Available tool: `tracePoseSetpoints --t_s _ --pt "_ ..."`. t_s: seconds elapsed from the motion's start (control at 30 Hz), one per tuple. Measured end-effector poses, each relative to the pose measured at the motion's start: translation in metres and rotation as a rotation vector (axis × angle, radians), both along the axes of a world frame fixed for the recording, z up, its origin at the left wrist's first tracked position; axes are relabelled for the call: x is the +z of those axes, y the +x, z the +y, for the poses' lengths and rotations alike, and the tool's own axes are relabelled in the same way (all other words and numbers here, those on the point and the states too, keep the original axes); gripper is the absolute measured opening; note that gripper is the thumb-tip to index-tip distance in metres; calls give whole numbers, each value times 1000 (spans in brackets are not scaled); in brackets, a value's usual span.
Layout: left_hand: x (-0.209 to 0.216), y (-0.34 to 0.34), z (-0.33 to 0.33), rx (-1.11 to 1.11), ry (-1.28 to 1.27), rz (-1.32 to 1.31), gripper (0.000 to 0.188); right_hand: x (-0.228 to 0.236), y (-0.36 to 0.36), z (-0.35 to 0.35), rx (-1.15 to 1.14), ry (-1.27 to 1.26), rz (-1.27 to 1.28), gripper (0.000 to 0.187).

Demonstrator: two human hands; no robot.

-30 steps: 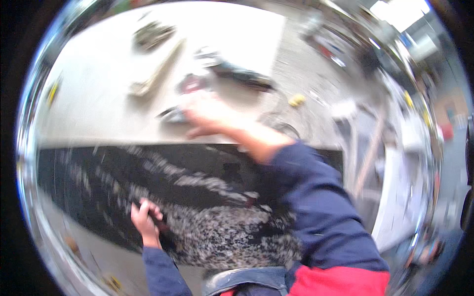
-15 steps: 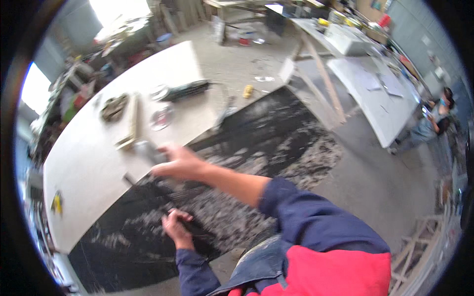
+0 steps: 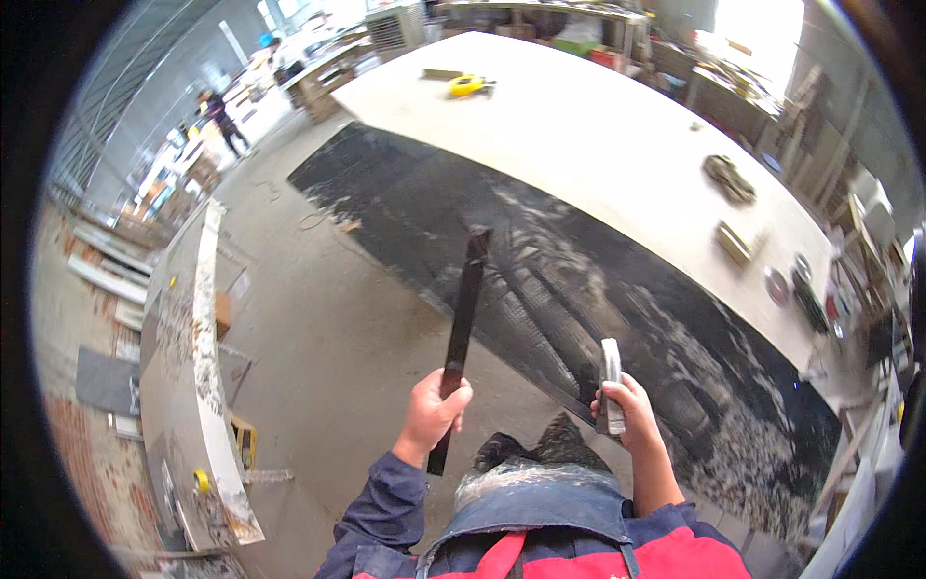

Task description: The person uses an angle grinder to cut a large black stone slab on a workbench. They then apply yellow tape to the edges of the slab and use a utility knife to trim the tape.

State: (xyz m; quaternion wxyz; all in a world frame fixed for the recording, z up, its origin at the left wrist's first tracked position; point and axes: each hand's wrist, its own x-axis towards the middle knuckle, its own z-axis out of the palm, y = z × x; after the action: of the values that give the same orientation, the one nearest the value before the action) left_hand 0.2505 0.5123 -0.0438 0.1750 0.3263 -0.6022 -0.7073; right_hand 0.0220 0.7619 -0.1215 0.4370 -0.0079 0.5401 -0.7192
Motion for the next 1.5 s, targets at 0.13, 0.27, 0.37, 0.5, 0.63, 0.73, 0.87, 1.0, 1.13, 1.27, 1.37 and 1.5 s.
tracePoseSetpoints --t_s 0.13,0.27,0.37,0.5,0.63,0.73,0.87,1.0,1.13,1.27,1.37,1.5 --pt "-13 69 -75 339 82 -44 18 -2 -13 -142 277 232 480 55" --pt "-10 110 -160 576 12 -24 23 -4 -29 -285 354 484 1211 68" --pt "6 130 -225 767 -18 13 23 -5 -39 -390 405 563 1336 66" --pt "16 163 -312 909 -86 206 21 -13 -58 -507 358 662 1532 68" --pt "10 194 -415 1060 0 213 19 -19 -82 -587 302 855 1580 68" --pt "-10 217 -515 1048 6 243 17 -21 -94 -642 199 1021 1589 70" --pt "-25 240 -659 934 -25 230 17 -18 -78 -707 -3 1269 1695 77" --pt "-14 238 -802 762 38 225 18 -33 -20 -811 -32 1172 1631 87" --pt "10 216 -924 622 67 216 17 -45 67 -970 299 1136 1495 97" --pt "10 207 -1030 515 67 220 20 -54 22 -1110 214 1118 1517 100" --pt "5 207 -1108 501 1 194 22 -53 -33 -1218 195 1156 1480 103" --pt "8 202 -1214 509 -4 90 22 -61 -110 -1336 113 1245 1454 104"
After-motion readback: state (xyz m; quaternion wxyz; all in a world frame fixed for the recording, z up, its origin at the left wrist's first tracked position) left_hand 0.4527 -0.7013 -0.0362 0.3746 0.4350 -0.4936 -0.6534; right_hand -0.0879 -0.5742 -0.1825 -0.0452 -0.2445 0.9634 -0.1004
